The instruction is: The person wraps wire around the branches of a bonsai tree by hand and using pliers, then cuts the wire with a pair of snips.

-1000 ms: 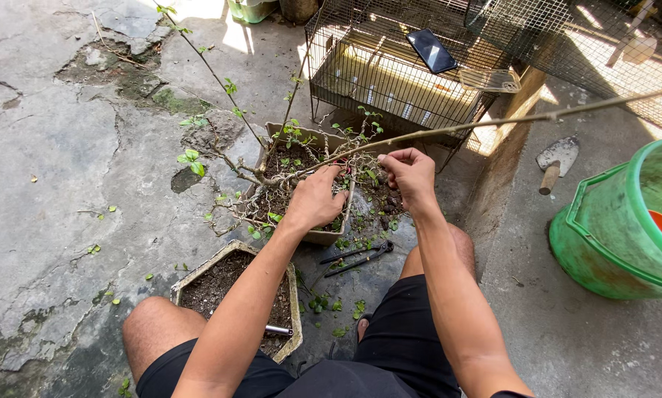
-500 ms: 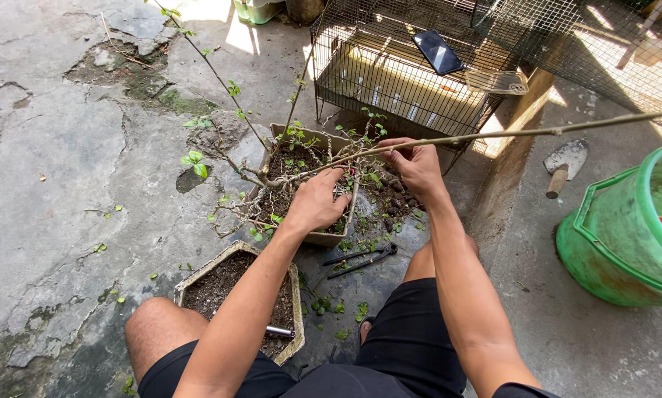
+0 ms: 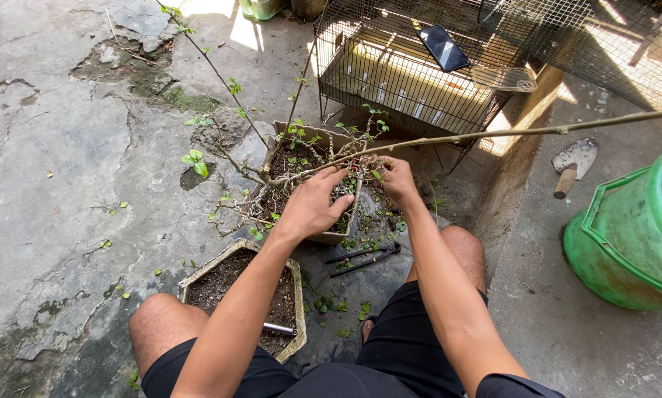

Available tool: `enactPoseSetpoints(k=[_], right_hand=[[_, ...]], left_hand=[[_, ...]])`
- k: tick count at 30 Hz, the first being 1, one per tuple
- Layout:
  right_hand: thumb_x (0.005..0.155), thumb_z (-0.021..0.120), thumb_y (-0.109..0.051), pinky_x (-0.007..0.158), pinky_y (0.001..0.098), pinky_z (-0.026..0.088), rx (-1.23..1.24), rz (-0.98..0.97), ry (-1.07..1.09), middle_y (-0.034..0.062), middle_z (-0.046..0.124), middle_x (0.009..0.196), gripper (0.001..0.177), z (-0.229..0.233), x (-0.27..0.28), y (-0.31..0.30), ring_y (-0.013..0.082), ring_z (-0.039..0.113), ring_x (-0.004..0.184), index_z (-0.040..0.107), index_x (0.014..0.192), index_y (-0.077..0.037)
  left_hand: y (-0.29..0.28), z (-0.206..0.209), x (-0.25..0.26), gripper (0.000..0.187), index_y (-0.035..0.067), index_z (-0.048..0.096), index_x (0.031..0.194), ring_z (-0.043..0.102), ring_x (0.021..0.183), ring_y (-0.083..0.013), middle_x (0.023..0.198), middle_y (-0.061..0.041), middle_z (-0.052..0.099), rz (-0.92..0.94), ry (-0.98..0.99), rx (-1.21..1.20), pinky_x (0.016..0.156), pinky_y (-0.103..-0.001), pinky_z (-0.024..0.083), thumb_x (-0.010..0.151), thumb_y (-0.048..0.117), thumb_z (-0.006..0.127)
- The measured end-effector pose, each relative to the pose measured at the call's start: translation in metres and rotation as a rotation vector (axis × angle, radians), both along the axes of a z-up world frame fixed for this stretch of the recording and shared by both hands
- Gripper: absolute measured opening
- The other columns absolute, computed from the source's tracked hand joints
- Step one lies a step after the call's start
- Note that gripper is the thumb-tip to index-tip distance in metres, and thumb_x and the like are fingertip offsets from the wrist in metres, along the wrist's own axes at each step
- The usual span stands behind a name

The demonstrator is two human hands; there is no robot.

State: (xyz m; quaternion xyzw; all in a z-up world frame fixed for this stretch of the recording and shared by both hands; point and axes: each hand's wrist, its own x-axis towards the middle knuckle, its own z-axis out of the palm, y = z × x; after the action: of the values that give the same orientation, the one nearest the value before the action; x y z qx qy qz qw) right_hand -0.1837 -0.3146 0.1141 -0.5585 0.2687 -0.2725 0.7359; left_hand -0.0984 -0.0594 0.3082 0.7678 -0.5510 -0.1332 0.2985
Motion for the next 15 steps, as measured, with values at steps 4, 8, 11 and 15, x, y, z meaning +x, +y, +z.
enactPoseSetpoints(k=[4,8,11,15], right_hand=[[0.101,0.063,-0.02,0.054,0.0235,0.046,-0.001,0.002,0.156,0.0037,0.077,0.086,0.02,-0.016,-0.007,0.028,0.0085,0.064,0.066,0.077,0.103,-0.007],[0.107,0.058,-0.032,0.056,0.0216,0.046,0.054,0.035,0.225,0.0035,0.076,0.084,0.033,-0.02,-0.019,0.061,0.0078,0.065,0.067,0.074,0.094,-0.007],[0.104,0.062,-0.031,0.052,0.0225,0.041,0.161,0.05,0.256,0.005,0.074,0.08,0.031,-0.026,-0.024,0.08,0.0087,0.059,0.062,0.074,0.089,-0.007],[0.1,0.062,-0.03,0.056,0.0251,0.046,0.174,0.108,0.31,0.0009,0.078,0.082,0.027,-0.011,-0.033,0.091,0.0108,0.068,0.068,0.072,0.096,-0.005]], left_hand=[[0.013,-0.005,-0.008,0.053,0.004,0.054,0.143,0.073,0.108,-0.0308,0.15,-0.014,0.054,0.204,0.187,0.076,0.109,-0.043,0.049,0.097,0.03,0.058],[0.017,-0.01,-0.008,0.05,-0.001,0.049,0.144,0.065,0.114,-0.0422,0.138,-0.027,0.054,0.234,0.07,0.074,0.102,-0.049,0.051,0.099,0.018,0.053],[0.015,-0.008,-0.009,0.057,-0.001,0.043,0.15,0.066,0.107,-0.0467,0.129,-0.034,0.052,0.232,0.067,0.148,0.097,-0.05,0.054,0.095,0.01,0.051],[0.013,-0.009,-0.008,0.061,-0.004,0.046,0.142,0.065,0.103,-0.0478,0.131,-0.033,0.048,0.191,-0.021,0.096,0.096,-0.053,0.053,0.083,0.004,0.056]])
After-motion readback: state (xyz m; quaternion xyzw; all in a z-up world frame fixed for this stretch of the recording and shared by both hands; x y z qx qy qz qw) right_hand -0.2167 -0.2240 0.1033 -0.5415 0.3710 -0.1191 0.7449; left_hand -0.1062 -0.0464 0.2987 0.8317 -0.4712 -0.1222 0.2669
